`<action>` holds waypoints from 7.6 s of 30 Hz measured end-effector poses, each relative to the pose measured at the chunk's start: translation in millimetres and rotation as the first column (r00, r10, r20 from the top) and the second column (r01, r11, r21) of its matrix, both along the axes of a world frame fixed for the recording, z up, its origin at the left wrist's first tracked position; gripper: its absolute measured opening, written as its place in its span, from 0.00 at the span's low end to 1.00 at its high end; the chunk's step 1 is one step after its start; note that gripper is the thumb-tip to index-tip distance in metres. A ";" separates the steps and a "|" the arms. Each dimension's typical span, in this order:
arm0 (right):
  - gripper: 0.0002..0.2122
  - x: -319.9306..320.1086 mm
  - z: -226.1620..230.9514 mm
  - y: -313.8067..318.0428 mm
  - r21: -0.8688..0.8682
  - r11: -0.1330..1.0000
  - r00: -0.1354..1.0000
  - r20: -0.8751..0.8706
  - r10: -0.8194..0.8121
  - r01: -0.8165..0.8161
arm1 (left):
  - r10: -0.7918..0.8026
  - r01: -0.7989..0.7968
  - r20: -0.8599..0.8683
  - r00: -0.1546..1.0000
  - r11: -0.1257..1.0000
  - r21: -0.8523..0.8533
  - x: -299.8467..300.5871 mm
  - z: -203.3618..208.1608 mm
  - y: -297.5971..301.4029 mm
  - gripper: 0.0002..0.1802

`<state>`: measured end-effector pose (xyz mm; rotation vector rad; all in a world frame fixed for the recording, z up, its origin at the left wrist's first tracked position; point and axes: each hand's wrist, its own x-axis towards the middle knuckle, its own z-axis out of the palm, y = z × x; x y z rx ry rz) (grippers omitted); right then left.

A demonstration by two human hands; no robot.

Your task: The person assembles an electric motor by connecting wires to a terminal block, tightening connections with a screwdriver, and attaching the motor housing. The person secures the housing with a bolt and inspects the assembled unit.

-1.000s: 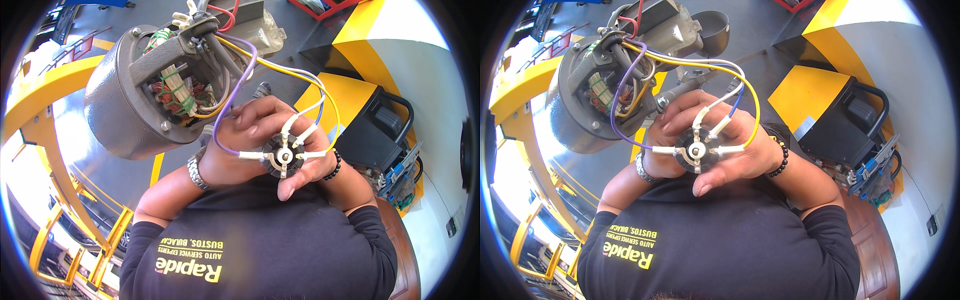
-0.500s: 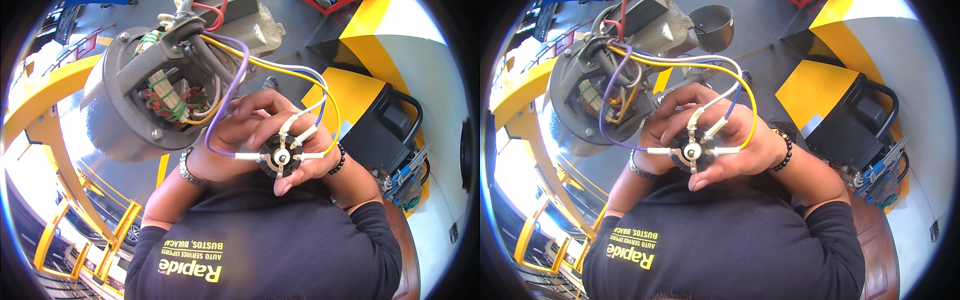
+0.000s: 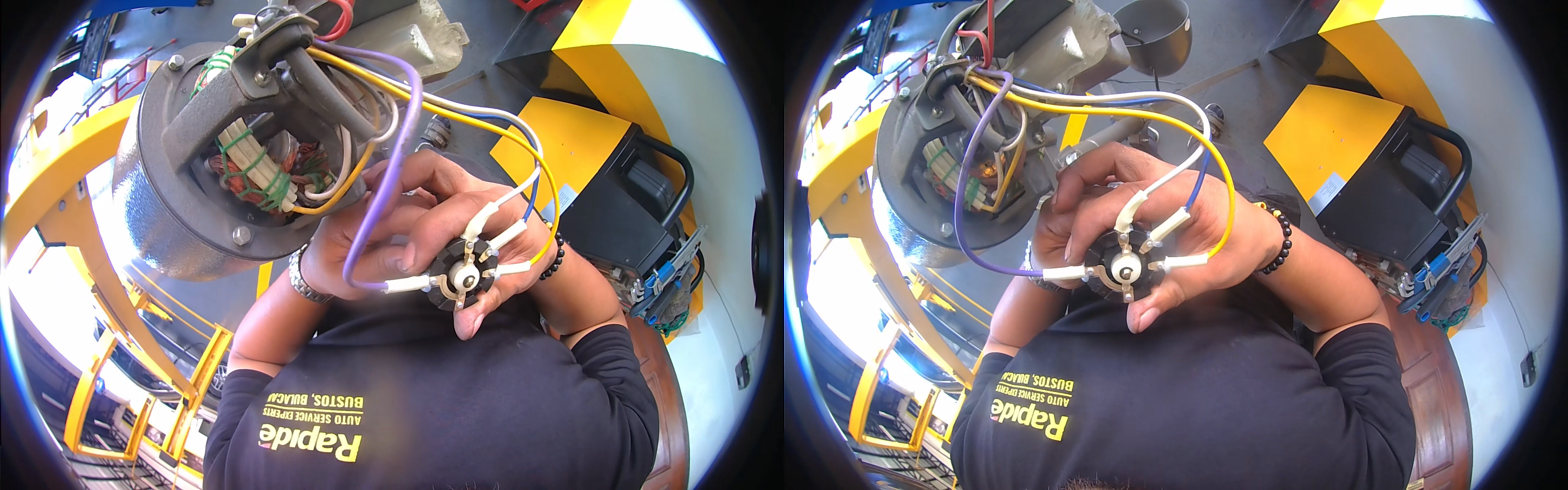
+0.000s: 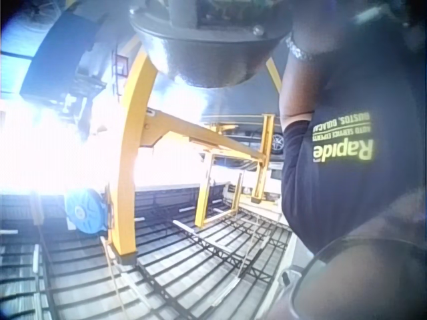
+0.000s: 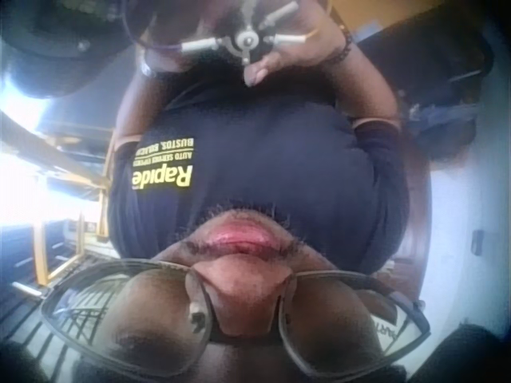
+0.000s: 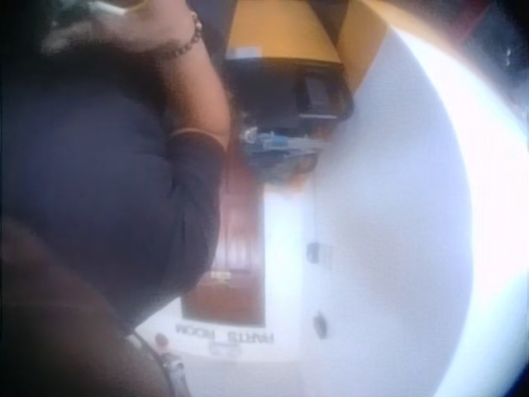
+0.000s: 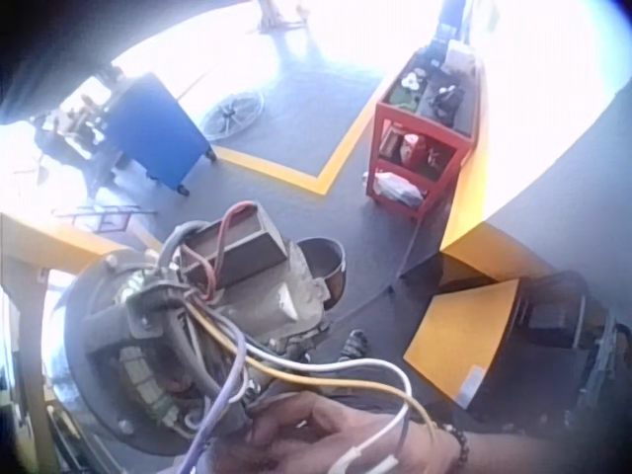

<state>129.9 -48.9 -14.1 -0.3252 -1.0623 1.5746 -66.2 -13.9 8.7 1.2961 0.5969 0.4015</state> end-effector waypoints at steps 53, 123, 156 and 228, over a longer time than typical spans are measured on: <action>0.27 15.7 -7.9 -2.0 0.057 0.978 0.978 -0.035 0.203 -0.201 | -0.002 0.131 -0.264 0.965 0.871 0.473 25.3 30.7 -11.6 0.36; 0.24 18.0 9.7 5.9 0.028 0.994 0.994 -0.019 0.105 -0.105 | -0.238 0.366 -0.436 0.868 0.899 0.239 23.4 46.7 18.4 0.29; 0.25 5.1 12.1 5.2 0.160 0.984 0.996 0.034 -0.082 0.075 | -0.064 0.141 -0.141 0.988 0.748 0.649 3.2 19.8 -1.7 0.27; 0.29 -27.1 27.3 19.9 0.058 0.976 0.916 -0.338 0.217 -0.209 | -0.166 0.240 -0.204 0.965 0.875 0.421 -49.0 22.4 -19.7 0.32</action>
